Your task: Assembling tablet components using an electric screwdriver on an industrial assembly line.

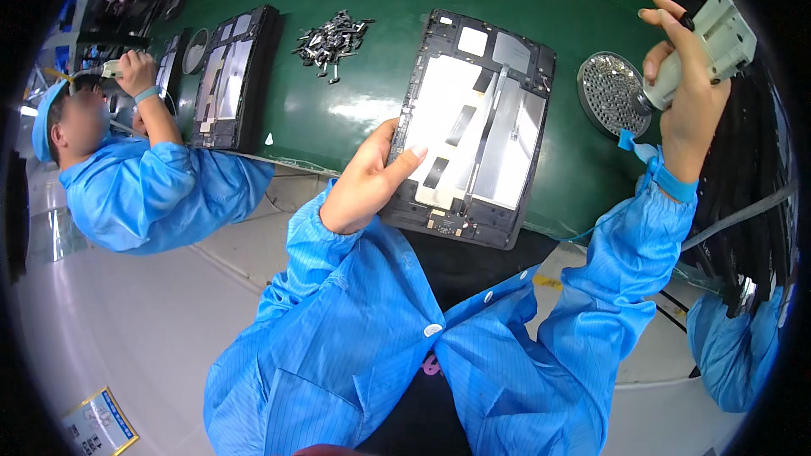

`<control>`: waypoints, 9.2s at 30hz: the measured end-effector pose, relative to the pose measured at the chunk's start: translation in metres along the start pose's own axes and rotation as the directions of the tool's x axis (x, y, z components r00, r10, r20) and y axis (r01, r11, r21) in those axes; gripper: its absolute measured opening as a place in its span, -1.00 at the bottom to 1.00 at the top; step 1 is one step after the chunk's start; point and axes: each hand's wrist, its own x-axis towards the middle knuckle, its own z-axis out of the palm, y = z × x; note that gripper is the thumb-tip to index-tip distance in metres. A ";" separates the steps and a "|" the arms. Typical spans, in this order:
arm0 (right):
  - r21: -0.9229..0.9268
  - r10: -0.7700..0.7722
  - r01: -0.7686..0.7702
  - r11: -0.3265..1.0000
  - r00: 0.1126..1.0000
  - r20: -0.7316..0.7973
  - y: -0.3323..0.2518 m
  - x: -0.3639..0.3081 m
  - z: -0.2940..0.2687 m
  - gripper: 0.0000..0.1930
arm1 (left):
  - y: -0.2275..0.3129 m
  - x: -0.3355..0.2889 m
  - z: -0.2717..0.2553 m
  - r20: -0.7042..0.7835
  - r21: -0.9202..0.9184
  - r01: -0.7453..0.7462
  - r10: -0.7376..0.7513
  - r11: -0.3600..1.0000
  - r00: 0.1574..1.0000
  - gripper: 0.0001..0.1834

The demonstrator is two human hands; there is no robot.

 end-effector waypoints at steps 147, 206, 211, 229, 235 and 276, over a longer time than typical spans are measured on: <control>0.530 -0.034 -0.122 0.839 0.961 0.275 0.022 -0.002 0.202 -0.78 | 0.020 0.207 -0.096 0.524 0.329 -0.541 0.327 0.774 0.786 -0.81; 0.540 0.002 -0.142 0.830 0.968 0.251 0.029 -0.006 0.213 -0.75 | 0.038 0.193 -0.090 0.469 0.372 -0.474 0.279 0.798 0.838 -0.82; 0.765 -0.052 -0.237 0.599 0.942 0.332 0.035 -0.009 0.210 -0.19 | 0.037 0.190 -0.083 0.458 0.347 -0.439 0.259 0.829 0.850 -0.85; 0.654 -0.111 -0.135 0.744 0.941 0.320 0.042 -0.007 0.217 -0.34 | 0.047 0.189 -0.084 0.470 0.416 -0.462 0.249 0.783 0.847 -0.79; 0.648 0.004 -0.258 0.717 0.931 0.365 0.016 -0.012 0.211 0.05 | 0.043 0.187 -0.087 0.466 0.408 -0.446 0.238 0.797 0.852 -0.78; 0.441 -0.003 -0.126 0.888 0.960 0.280 0.033 -0.012 0.221 -0.80 | 0.038 0.191 -0.089 0.452 0.445 -0.496 0.292 0.746 0.843 -0.82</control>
